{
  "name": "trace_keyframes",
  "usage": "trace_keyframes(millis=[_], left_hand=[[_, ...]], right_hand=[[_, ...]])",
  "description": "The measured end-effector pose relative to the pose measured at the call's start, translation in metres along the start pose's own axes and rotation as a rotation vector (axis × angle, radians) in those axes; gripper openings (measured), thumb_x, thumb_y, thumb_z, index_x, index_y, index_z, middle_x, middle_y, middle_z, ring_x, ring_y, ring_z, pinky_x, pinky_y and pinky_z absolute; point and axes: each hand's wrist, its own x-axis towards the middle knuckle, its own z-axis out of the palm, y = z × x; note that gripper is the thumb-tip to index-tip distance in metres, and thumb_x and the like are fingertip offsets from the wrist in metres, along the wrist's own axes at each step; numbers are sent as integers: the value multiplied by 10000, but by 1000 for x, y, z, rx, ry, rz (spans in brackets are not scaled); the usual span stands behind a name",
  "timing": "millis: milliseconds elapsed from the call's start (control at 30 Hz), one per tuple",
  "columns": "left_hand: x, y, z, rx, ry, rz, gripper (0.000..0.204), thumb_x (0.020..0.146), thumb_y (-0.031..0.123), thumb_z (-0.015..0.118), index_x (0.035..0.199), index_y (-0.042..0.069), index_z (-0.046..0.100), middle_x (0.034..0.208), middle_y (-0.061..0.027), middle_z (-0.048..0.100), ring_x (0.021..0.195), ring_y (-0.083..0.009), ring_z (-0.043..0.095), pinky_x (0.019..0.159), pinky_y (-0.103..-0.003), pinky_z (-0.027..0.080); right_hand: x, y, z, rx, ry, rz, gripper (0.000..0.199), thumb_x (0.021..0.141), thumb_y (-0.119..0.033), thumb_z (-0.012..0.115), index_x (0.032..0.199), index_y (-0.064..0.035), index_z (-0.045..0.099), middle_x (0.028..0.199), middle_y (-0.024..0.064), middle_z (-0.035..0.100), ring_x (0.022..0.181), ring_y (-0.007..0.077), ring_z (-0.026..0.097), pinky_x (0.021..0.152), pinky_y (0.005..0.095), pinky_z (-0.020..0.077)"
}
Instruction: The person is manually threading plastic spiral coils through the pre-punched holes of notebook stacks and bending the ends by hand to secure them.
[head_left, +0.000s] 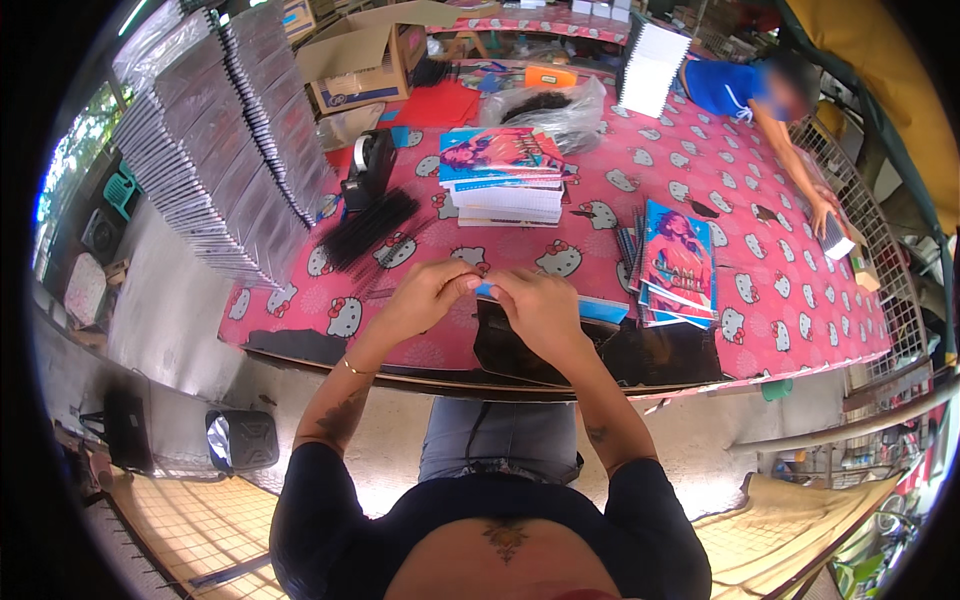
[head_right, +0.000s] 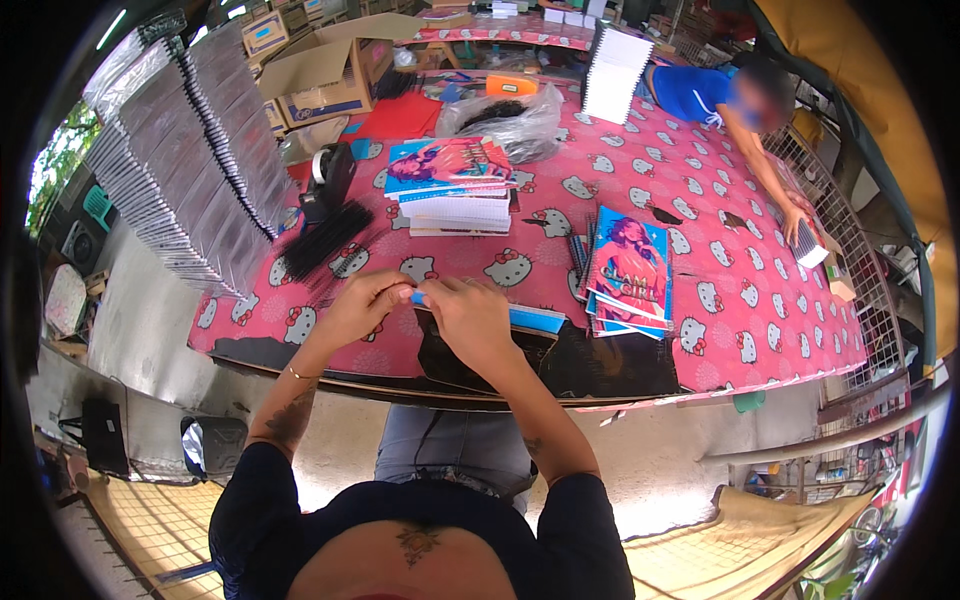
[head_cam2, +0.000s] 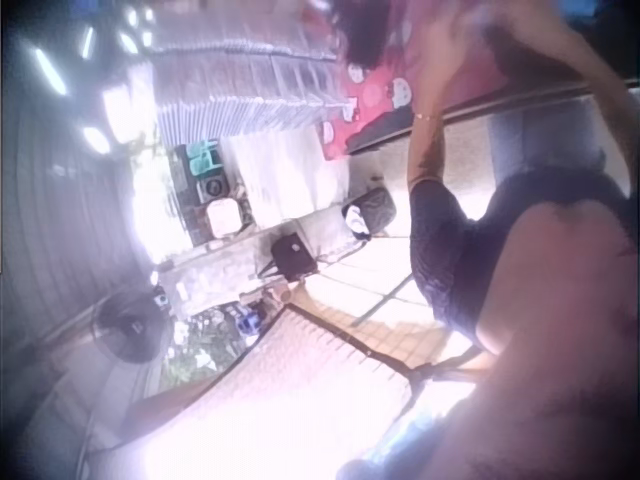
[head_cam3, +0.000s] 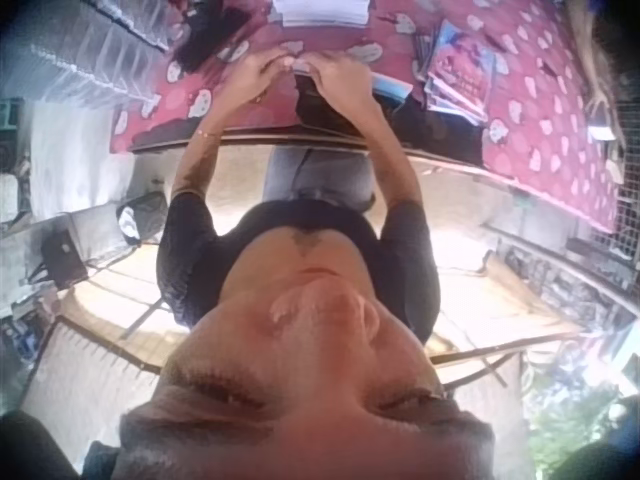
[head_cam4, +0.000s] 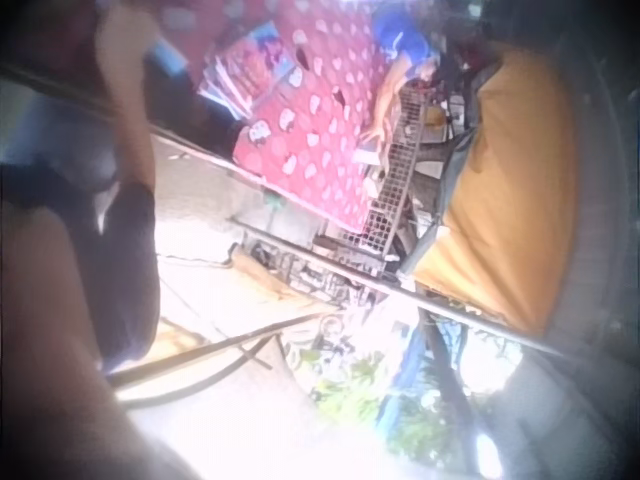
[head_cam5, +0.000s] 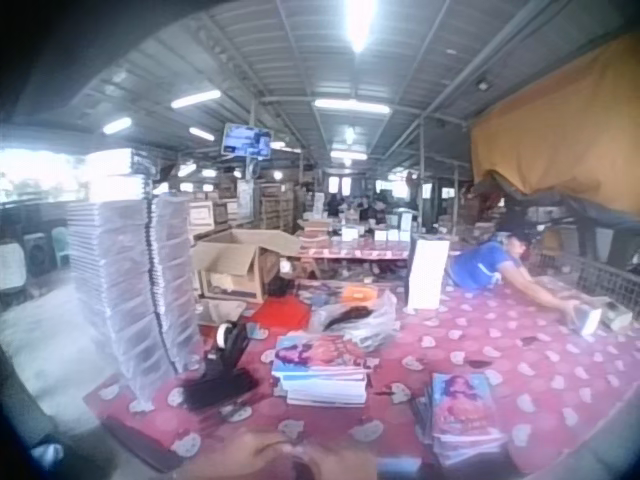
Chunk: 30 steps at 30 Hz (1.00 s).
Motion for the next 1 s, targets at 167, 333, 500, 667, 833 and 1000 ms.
trace_keyframes(millis=[167, 333, 500, 667, 833, 1000], left_hand=[[5, 15, 3, 73, 134, 223, 266, 922, 135, 707, 1152, 18, 642, 918, -150, 638, 765, -334, 648, 675, -398, 505], [13, -2, -1, -18, 6, 156, 271, 929, 122, 717, 1170, 22, 643, 835, -63, 646, 712, -179, 618, 645, -301, 496], [15, -24, -4, -387, -177, -171, 158, 964, 121, 697, 1078, 24, 647, 849, -11, 651, 717, -71, 570, 642, -268, 483], [21, -31, -14, -444, -281, -231, 160, 987, 167, 677, 1055, 25, 647, 828, -2, 647, 701, -96, 570, 648, -276, 495], [18, 8, -4, -42, 17, 118, 198, 920, 159, 733, 1055, 39, 652, 850, -58, 641, 721, -193, 612, 640, -322, 491], [19, -7, -3, 39, -61, 107, 315, 902, 222, 722, 1157, 64, 625, 1041, -113, 619, 870, -298, 619, 731, -413, 484]], right_hand=[[-4, 0, -13, -18, -41, 19, 213, 872, -152, 678, 1084, -143, 695, 853, 72, 691, 798, 307, 689, 698, 436, 532], [-2, 10, -14, 8, -106, 104, 239, 881, -101, 639, 1111, -134, 698, 920, 89, 717, 821, 325, 703, 701, 458, 542], [-3, 11, -11, 27, -78, 101, 209, 890, -122, 658, 1095, -129, 695, 933, 92, 722, 800, 333, 695, 684, 457, 534], [-2, 8, -12, 32, -81, 99, 194, 897, -133, 660, 1088, -130, 695, 929, 91, 719, 792, 335, 691, 679, 460, 526], [-1, 9, -15, 6, -100, 101, 181, 896, -120, 650, 1071, -131, 695, 925, 83, 713, 794, 328, 695, 688, 454, 533], [0, 7, -16, 13, -116, 90, 184, 892, -123, 656, 1072, -135, 692, 916, 84, 710, 789, 326, 695, 670, 459, 535]])
